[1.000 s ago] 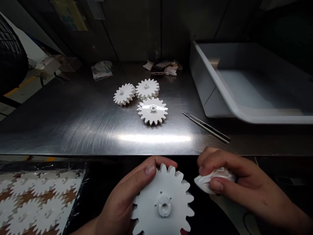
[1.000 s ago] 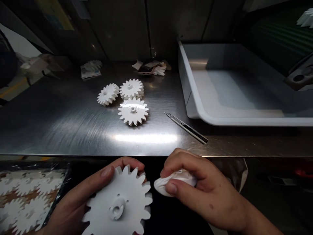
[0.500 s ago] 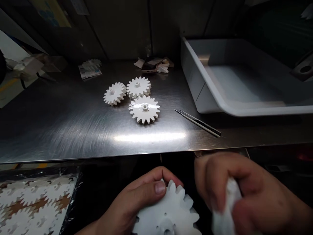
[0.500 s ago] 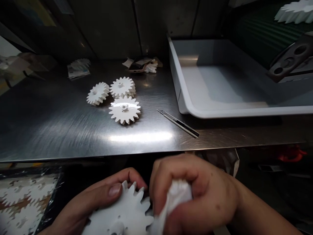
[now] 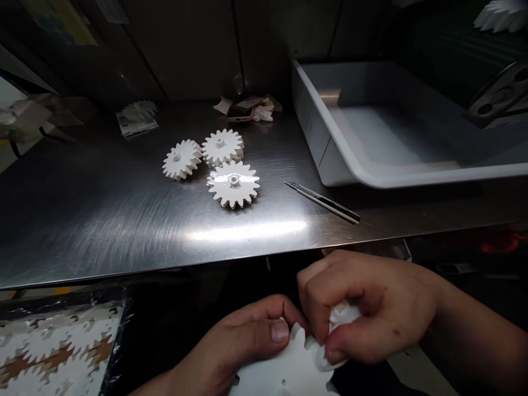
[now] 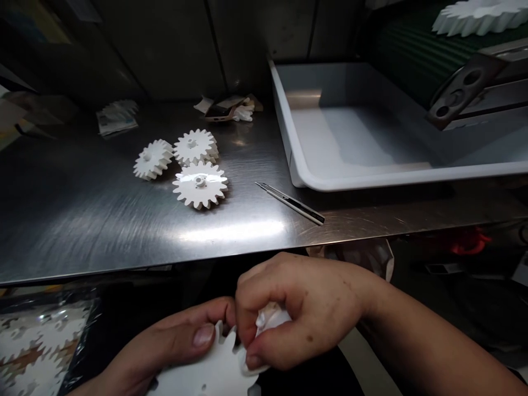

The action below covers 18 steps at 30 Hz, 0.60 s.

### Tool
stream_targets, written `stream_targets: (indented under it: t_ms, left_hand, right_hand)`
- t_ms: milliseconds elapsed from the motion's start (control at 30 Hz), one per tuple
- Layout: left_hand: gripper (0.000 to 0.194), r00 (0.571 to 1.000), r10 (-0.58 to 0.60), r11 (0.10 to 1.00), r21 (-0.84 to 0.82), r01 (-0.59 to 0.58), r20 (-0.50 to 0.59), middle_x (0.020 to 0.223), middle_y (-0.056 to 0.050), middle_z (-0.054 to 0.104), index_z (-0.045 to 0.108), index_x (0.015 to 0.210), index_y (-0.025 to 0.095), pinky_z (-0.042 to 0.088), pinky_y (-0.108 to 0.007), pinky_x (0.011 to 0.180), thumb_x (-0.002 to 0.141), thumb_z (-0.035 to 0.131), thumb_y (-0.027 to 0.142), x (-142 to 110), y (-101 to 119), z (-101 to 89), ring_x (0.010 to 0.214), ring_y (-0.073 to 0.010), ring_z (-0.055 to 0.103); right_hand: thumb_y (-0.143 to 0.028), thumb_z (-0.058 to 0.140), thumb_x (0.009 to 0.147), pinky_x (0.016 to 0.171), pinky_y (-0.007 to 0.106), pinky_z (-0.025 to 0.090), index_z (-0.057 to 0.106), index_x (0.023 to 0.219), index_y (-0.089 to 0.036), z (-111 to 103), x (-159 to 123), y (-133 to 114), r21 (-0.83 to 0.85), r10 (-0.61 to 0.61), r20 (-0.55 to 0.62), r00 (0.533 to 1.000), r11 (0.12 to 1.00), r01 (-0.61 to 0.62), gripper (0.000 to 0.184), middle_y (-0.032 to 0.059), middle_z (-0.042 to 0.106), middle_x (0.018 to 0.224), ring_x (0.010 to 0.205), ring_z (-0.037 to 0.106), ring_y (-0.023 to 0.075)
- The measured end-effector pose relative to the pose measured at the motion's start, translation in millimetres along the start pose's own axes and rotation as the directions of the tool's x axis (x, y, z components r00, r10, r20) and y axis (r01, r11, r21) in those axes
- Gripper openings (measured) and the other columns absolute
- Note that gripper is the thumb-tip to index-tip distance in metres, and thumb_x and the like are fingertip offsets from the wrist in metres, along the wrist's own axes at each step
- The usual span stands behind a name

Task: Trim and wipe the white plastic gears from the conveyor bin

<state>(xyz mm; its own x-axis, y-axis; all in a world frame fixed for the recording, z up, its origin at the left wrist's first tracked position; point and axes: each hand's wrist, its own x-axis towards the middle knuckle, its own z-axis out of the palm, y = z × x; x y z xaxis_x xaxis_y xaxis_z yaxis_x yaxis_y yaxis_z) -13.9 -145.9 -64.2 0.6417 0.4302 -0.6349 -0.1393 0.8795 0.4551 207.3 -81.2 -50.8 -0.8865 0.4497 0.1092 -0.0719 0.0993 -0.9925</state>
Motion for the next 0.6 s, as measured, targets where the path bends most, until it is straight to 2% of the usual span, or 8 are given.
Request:
stream_targets:
  t_ms: [67, 133, 167, 233, 333, 433, 600]
  left_hand:
    - [0.035, 1.0, 0.012, 1.0, -0.001, -0.012, 0.016, 0.081, -0.008, 0.063, 0.066, 0.093, 0.013, 0.037, -0.024, 0.062, 0.077, 0.07, 0.043, -2, 2, 0.9, 0.068, -0.0153, 0.053]
    - [0.036, 0.998, 0.049, 0.999, -0.013, -0.048, 0.029, 0.089, -0.01, 0.064, 0.067, 0.099, 0.012, 0.04, -0.027, 0.068, 0.081, 0.066, 0.044, -5, 6, 1.0, 0.074, -0.0175, 0.056]
    - [0.036, 0.997, 0.071, 0.997, -0.025, -0.071, 0.03, 0.092, -0.011, 0.064, 0.067, 0.102, 0.013, 0.042, -0.028, 0.07, 0.083, 0.064, 0.044, -7, 7, 0.8, 0.077, -0.0187, 0.057]
    - [0.033, 0.993, 0.119, 0.991, -0.058, -0.118, 0.011, 0.093, -0.011, 0.064, 0.067, 0.104, 0.015, 0.043, -0.03, 0.073, 0.088, 0.059, 0.043, -9, 8, -0.1, 0.08, -0.02, 0.059]
    - [0.029, 0.984, 0.179, 0.975, -0.131, -0.179, -0.01, 0.091, -0.011, 0.066, 0.066, 0.103, 0.017, 0.046, -0.031, 0.073, 0.093, 0.053, 0.041, -10, 8, -1.2, 0.079, -0.021, 0.062]
    - [0.03, 0.98, 0.197, 0.964, -0.18, -0.197, -0.017, 0.092, -0.012, 0.067, 0.066, 0.104, 0.016, 0.048, -0.03, 0.071, 0.094, 0.052, 0.04, -10, 8, -0.7, 0.078, -0.0213, 0.064]
    - [0.03, 0.979, 0.201, 0.959, -0.199, -0.203, -0.029, 0.089, -0.012, 0.067, 0.067, 0.102, 0.015, 0.05, -0.028, 0.069, 0.094, 0.051, 0.04, -8, 7, 0.1, 0.075, -0.0191, 0.064]
  right_hand:
    - [-0.016, 0.068, 0.082, 0.059, 0.019, 0.044, 0.064, 0.071, -0.014, -4, -5, -5, -0.06, 0.029, 0.106, 0.994, 0.998, -0.022, 0.013, 0.0001, 0.057, 0.073, 0.064, 0.054, 0.0102]
    - [-0.016, 0.067, 0.083, 0.058, 0.02, 0.043, 0.064, 0.072, -0.015, -10, -15, -11, -0.137, 0.086, 0.133, 0.987, 0.988, -0.067, 0.012, 0.0001, 0.057, 0.071, 0.063, 0.054, 0.0109]
    - [-0.017, 0.067, 0.085, 0.059, 0.021, 0.044, 0.065, 0.074, -0.015, -13, -21, -14, -0.174, 0.114, 0.084, 0.99, 0.98, -0.098, 0.011, 0.0005, 0.058, 0.072, 0.065, 0.055, 0.012]
    - [-0.021, 0.066, 0.088, 0.064, 0.025, 0.046, 0.066, 0.082, -0.018, -17, -34, -19, -0.201, 0.141, -0.122, 0.982, 0.966, -0.164, 0.006, 0.002, 0.061, 0.077, 0.07, 0.058, 0.015]
    - [-0.027, 0.062, 0.093, 0.071, 0.03, 0.047, 0.065, 0.1, -0.024, -15, -48, -19, -0.16, 0.156, -0.363, 0.919, 0.961, -0.226, 0.008, 0.0045, 0.063, 0.093, 0.085, 0.061, 0.0204]
    - [-0.029, 0.06, 0.095, 0.071, 0.03, 0.047, 0.065, 0.106, -0.028, -4, -51, -9, -0.092, 0.154, -0.442, 0.884, 0.972, -0.216, 0.011, 0.0039, 0.061, 0.099, 0.088, 0.059, 0.0207]
    - [-0.022, 0.062, 0.095, 0.073, 0.029, 0.046, 0.066, 0.107, -0.028, 11, -39, 6, -0.07, 0.028, -0.465, 0.885, 0.995, -0.069, 0.014, 0.0024, 0.061, 0.098, 0.088, 0.058, 0.0182]
